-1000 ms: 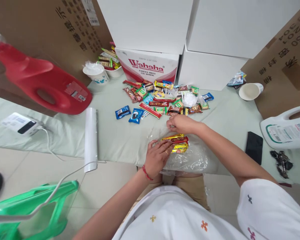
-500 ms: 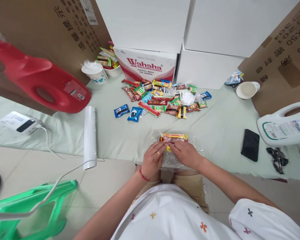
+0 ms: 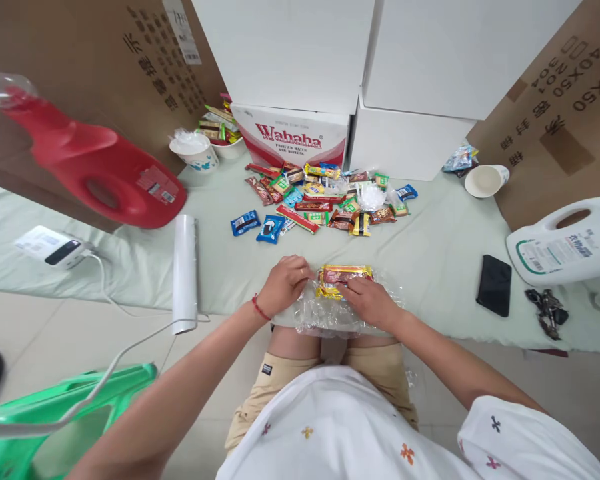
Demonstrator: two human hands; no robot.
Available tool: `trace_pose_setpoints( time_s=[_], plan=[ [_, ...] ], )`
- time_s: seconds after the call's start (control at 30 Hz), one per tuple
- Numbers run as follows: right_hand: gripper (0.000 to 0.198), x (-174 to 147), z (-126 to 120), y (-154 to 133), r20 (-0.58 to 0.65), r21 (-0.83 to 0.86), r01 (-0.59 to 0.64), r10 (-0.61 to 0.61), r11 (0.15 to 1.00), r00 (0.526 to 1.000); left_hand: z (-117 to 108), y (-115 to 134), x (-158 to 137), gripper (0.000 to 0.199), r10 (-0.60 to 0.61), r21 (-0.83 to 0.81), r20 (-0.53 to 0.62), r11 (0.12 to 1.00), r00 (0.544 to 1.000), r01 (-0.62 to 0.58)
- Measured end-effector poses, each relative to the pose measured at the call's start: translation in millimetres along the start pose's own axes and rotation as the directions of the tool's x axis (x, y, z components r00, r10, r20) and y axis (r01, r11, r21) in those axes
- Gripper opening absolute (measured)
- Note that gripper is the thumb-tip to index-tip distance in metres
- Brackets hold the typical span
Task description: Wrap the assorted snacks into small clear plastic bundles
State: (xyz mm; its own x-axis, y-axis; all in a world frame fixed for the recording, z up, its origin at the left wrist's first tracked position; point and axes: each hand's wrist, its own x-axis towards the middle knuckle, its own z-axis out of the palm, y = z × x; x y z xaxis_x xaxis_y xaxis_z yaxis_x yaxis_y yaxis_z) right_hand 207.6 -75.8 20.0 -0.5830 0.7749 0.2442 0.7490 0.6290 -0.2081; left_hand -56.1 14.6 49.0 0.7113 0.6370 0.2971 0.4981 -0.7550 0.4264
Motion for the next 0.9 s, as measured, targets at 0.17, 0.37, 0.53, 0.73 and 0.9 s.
trace_pose_setpoints(
  time_s=[0.17, 0.37, 0.53, 0.73, 0.9],
  plan=[
    [0.035, 1, -3, 0, -0.019, 0.065, 0.004, -0.003, 0.998, 1.0, 1, 3, -56, 0.028, 0.182, 0.088, 0.07, 0.978, 0.981, -0.188],
    [0.032, 3, -8, -1, -0.083, 0.239, -0.011, 0.031, 0.971, 0.996, 20, 8, -97, 0.036, -0.318, 0.017, -0.23, 0.944, 0.92, 0.331],
    [0.032, 3, -10, -1, -0.081, 0.288, -0.021, 0.046, 0.958, 0.996, 35, 12, -65, 0.048, -0.477, -0.016, -0.281, 0.87, 0.832, 0.493],
    [0.031, 2, -10, -1, -0.077, 0.288, -0.017, 0.04, 0.957, 0.996, 12, -5, -60, 0.025, -0.469, -0.357, -0.038, 0.831, 0.882, 0.426],
    [0.035, -2, 0, -1, -0.12, 0.238, -0.018, 0.048, 0.971, 0.992, -22, -19, -93, 0.027, -0.554, -0.228, -0.128, 0.823, 0.822, 0.519]
  ],
)
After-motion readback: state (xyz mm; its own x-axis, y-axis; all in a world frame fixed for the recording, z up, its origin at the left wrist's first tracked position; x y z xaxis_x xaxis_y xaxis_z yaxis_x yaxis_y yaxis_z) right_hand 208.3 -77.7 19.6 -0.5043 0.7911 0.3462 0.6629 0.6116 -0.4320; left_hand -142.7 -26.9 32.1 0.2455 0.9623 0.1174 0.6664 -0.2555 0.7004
